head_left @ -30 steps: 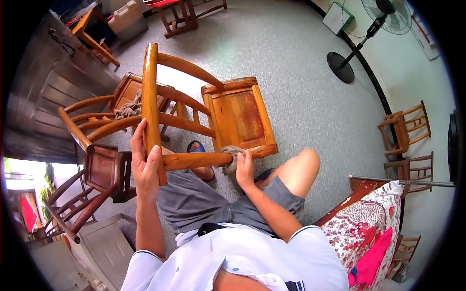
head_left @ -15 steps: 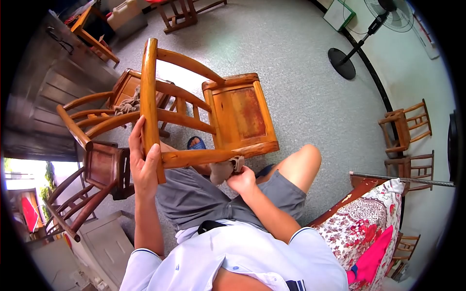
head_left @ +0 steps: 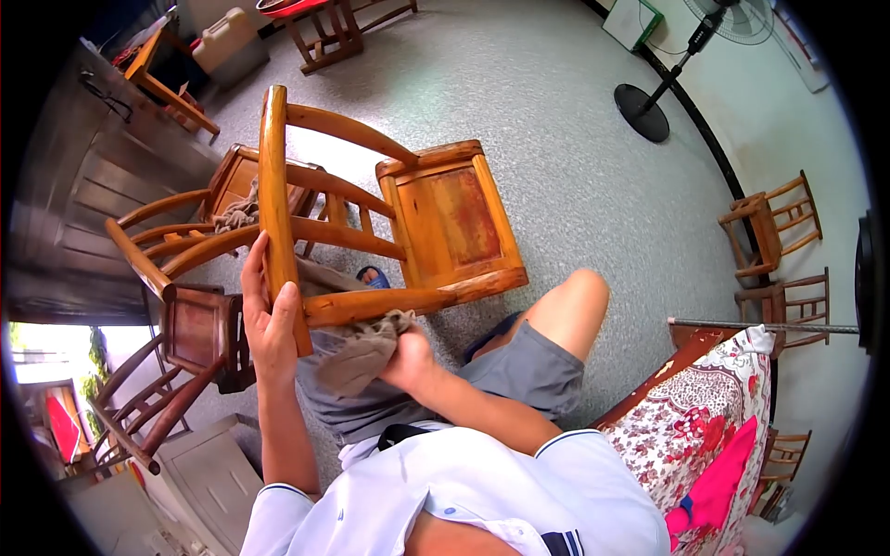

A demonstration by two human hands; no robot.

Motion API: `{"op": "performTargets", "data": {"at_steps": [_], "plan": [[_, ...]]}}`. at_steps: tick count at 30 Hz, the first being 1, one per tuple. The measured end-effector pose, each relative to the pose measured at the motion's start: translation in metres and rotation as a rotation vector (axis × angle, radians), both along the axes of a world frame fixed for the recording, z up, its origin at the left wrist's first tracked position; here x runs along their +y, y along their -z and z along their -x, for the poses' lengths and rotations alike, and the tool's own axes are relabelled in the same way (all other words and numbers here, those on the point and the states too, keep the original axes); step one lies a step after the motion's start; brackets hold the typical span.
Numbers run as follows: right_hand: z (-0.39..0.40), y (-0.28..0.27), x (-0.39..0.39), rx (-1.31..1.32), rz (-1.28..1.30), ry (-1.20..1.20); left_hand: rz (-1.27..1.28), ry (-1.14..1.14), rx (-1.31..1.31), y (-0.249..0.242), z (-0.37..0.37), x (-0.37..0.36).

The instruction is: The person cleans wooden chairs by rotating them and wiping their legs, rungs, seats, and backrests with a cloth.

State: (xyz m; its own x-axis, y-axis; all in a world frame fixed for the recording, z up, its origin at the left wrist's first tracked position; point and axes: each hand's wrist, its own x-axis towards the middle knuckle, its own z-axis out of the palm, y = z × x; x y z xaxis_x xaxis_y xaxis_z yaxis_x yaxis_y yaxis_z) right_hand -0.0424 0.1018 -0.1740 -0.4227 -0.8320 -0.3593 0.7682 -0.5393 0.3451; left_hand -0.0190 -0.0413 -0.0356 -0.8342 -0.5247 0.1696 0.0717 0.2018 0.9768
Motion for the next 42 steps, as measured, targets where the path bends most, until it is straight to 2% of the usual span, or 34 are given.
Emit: {"op": "performTargets", "data": {"at_steps": [1,2,3,6,8,10,11,14,17,19,20,23,24,25,26,28,30,31,32,34,36,37,38,39,41,42], "plan": [[0.006,0.014,0.007,-0.037,0.067,0.053,-0.034,0.008,0.004,0.000,0.000,-0.001],[0.012,0.040,0.013,-0.087,-0.208,0.072,-0.035,0.002,0.008,0.000,0.000,-0.001],[0.019,0.050,0.024,-0.064,-0.351,0.098,-0.041,0.010,0.005,-0.002,-0.001,-0.001],[0.025,0.108,0.073,-0.092,-0.442,0.156,-0.049,0.013,0.000,-0.002,-0.001,0.000],[0.027,0.093,0.092,-0.079,-0.646,0.117,-0.051,0.007,-0.002,-0.002,-0.001,0.000],[0.031,0.101,0.116,-0.029,-0.723,0.206,-0.039,0.017,0.015,-0.001,-0.001,0.000],[0.038,0.109,0.129,-0.018,-0.756,0.296,-0.040,0.017,0.014,-0.001,-0.001,0.000],[0.065,0.067,0.159,0.125,-0.841,0.538,-0.039,0.016,0.011,0.000,0.000,0.000],[0.077,0.072,0.172,0.265,-0.847,0.540,-0.030,0.007,-0.002,-0.002,0.000,0.001],[0.076,0.085,0.163,0.389,-0.976,0.490,-0.069,0.001,0.020,-0.001,0.001,0.001],[0.070,0.074,0.145,0.437,-1.020,0.440,-0.041,0.020,0.040,0.001,0.000,-0.001],[0.031,0.061,0.085,0.454,-0.892,0.230,-0.030,-0.003,0.066,-0.001,0.000,0.001],[0.010,0.050,0.068,0.733,-1.040,0.192,0.032,-0.005,0.044,0.001,-0.001,-0.003],[-0.006,0.035,0.053,1.018,-1.179,0.159,-0.017,-0.013,0.049,0.004,-0.002,-0.004],[-0.015,0.010,0.043,0.961,-0.992,0.222,-0.068,-0.018,0.058,0.005,-0.001,-0.003],[-0.022,-0.036,0.038,1.088,-0.730,0.173,-0.099,-0.012,0.034,0.000,-0.001,-0.002],[-0.019,-0.089,0.037,1.486,-0.663,0.049,-0.371,0.012,0.056,-0.001,0.000,0.001],[-0.022,-0.094,0.028,1.649,-0.624,0.175,-0.397,0.040,0.072,-0.003,0.000,0.002],[-0.022,-0.113,0.023,1.731,-0.604,0.203,-0.427,0.074,0.111,0.006,-0.001,-0.003],[-0.010,-0.124,0.005,2.255,-0.865,0.468,-0.678,0.133,0.181,0.017,-0.001,-0.003],[0.002,-0.114,-0.013,2.400,-1.056,0.563,-0.776,0.346,0.308,0.032,0.003,-0.021],[0.009,-0.109,-0.020,2.355,-1.025,0.603,-0.853,0.309,0.307,0.036,-0.004,-0.018],[0.011,-0.105,-0.022,2.360,-1.018,0.604,-0.930,0.271,0.306,0.020,-0.006,-0.007],[0.013,-0.102,-0.022,2.374,-0.973,0.624,-0.929,0.266,0.312,0.017,-0.007,-0.006],[0.015,-0.100,-0.022,2.386,-0.898,0.687,-0.980,0.452,0.375,0.016,-0.009,-0.005],[0.016,-0.098,-0.021,2.395,-0.891,0.681,-0.984,0.447,0.384,0.017,-0.009,-0.004]]}}
